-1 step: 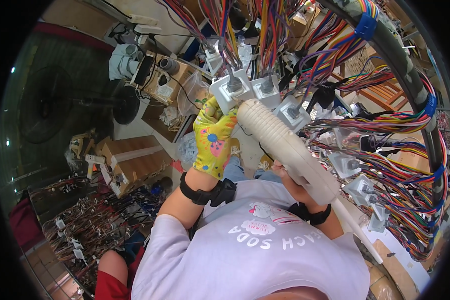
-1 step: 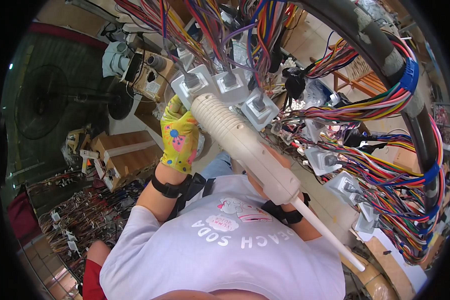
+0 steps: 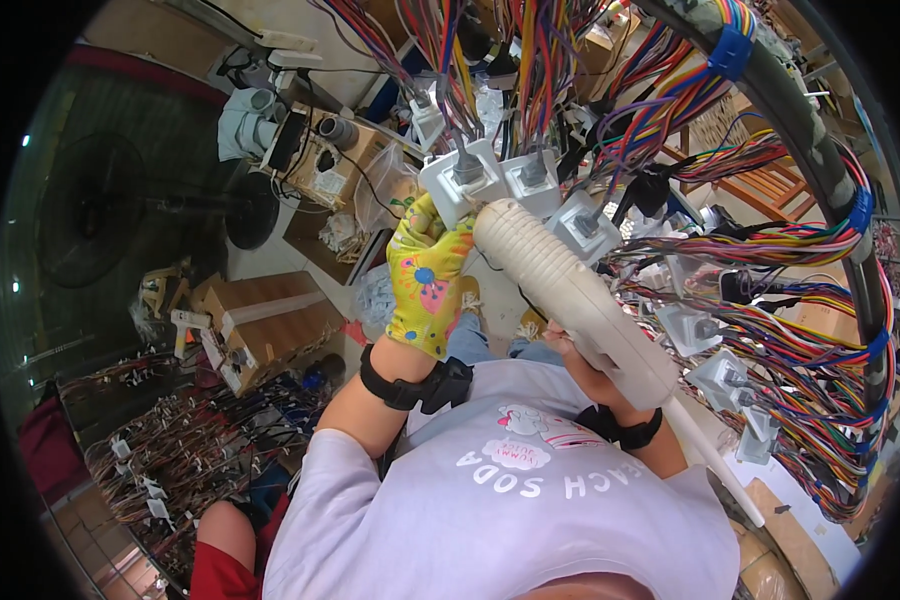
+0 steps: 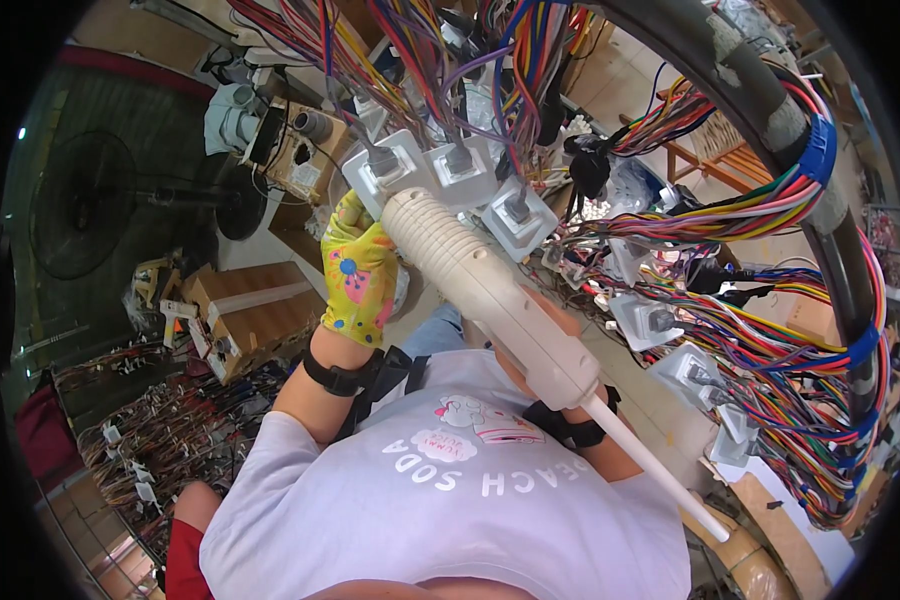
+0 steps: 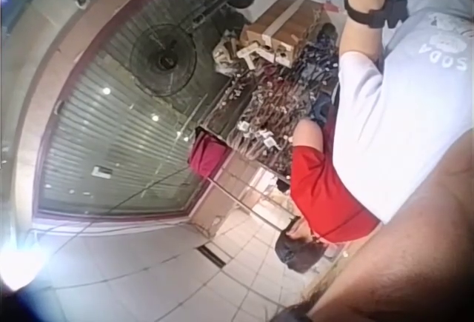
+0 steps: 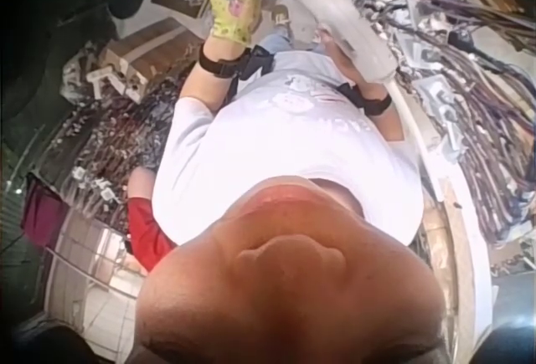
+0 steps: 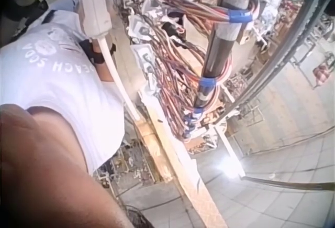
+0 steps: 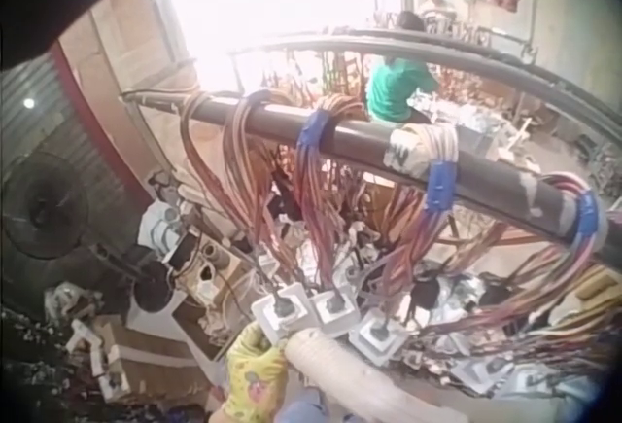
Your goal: Apply hot glue to components of a circular wire harness assembly to secure them.
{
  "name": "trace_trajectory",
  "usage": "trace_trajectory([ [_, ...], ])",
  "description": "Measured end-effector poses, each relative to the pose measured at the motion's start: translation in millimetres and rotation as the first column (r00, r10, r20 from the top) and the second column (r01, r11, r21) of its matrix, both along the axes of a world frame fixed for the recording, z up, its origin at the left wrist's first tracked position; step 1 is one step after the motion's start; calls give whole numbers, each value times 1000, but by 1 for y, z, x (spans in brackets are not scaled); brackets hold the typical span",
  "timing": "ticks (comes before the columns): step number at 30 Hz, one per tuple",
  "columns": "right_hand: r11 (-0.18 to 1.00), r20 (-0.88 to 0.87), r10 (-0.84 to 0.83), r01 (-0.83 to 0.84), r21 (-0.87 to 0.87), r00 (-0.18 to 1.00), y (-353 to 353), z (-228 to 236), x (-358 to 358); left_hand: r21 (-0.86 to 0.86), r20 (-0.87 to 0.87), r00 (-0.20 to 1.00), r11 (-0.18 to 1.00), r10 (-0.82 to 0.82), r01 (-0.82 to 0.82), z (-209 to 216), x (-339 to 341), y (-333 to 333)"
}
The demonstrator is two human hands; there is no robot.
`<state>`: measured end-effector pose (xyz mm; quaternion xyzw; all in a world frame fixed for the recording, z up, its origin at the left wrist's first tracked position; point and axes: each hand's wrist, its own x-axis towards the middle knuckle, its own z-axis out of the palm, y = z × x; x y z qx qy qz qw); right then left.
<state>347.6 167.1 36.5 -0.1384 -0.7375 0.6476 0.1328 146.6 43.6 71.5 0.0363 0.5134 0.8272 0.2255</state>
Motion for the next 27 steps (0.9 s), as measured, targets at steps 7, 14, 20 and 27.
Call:
trace_trajectory([
  [7, 996, 178, 13, 3, -88, 984, 4, 19, -4, -8, 9, 1000, 1000, 5, -5, 7, 0, 2],
  [14, 953, -53, -27, 10, -302, 998, 2, 15, -5, 23, 36, 999, 1000, 15, -16, 8, 2, 3],
  [20, 958, -69, -45, 24, -287, 997, -1, 17, -7, -4, 16, 1000, 1000, 22, -22, 7, 0, 3],
  [27, 996, -37, 11, -8, 84, 999, 7, 15, -6, -24, -1, 1000, 999, 26, -26, 2, -1, 3],
])
